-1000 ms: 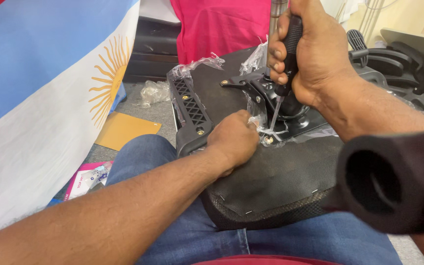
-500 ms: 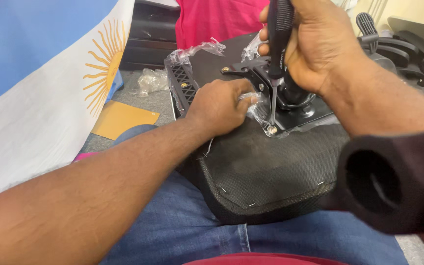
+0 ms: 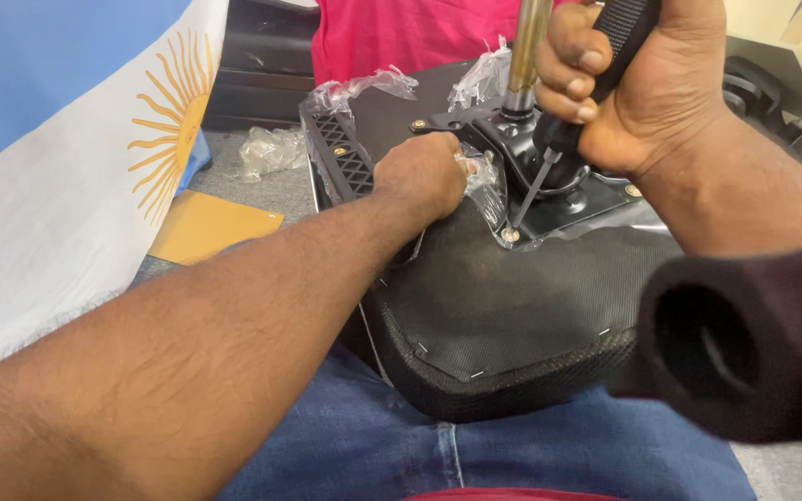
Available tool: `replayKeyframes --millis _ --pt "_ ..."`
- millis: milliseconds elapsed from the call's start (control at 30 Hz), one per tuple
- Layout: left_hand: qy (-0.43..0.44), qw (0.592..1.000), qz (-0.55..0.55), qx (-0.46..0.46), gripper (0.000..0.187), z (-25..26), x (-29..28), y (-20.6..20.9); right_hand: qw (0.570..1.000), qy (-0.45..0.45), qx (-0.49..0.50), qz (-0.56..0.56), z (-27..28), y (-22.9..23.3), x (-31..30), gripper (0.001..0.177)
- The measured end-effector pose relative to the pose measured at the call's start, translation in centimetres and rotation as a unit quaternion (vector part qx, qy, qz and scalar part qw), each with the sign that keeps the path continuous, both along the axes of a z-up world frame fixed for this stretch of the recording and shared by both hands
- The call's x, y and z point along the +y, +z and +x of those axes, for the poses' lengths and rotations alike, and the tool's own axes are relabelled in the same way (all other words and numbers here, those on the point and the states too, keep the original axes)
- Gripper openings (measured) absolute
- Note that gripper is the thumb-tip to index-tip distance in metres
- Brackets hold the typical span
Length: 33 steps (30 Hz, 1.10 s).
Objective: The person uses a manual screwdriver to tighten screws on the underside of a black office chair seat. They hold the seat steady with one hand while turning the screwdriver with the other, working on multiple fasteners around the central gas lift post.
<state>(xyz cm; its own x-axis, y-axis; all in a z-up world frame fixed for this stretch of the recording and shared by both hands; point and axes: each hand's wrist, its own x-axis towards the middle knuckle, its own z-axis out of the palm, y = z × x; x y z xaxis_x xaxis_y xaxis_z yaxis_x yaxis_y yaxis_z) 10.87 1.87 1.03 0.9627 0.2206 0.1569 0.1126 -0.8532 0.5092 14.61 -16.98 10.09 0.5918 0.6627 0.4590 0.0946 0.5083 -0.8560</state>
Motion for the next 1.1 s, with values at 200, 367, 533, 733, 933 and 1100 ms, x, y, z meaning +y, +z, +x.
replayKeyframes --millis 200,367,533,733,933,1100 --pt "-0.042 0.969 0.061 -0.235 0.033 -1.4 -1.0 -1.3 0.959 -0.283 -0.017 -0.018 -0.5 0.1 2.8 0.027" --pt "-0.141 0.924 0.144 -0.325 0.025 -1.9 -1.0 -2.5 0.935 -0.347 0.046 -0.051 -0.2 0.6 3.6 0.036" --pt "-0.162 0.944 0.119 -0.260 0.025 -1.4 -1.3 -2.5 0.986 -0.157 0.029 -0.037 1.0 0.7 2.4 0.035" --pt "-0.146 0.952 0.123 -0.241 0.026 -1.6 -1.4 -2.8 0.996 -0.084 0.029 -0.004 0.5 0.3 1.2 0.037" --pt "-0.131 0.917 0.081 -0.367 0.037 -4.0 -2.3 -2.6 0.966 -0.245 -0.077 0.026 -1.2 -0.7 3.0 0.040" --pt "-0.162 0.945 0.060 -0.278 0.029 -5.9 -3.7 -2.3 0.943 -0.327 -0.055 0.001 -1.4 -1.0 4.0 0.040"
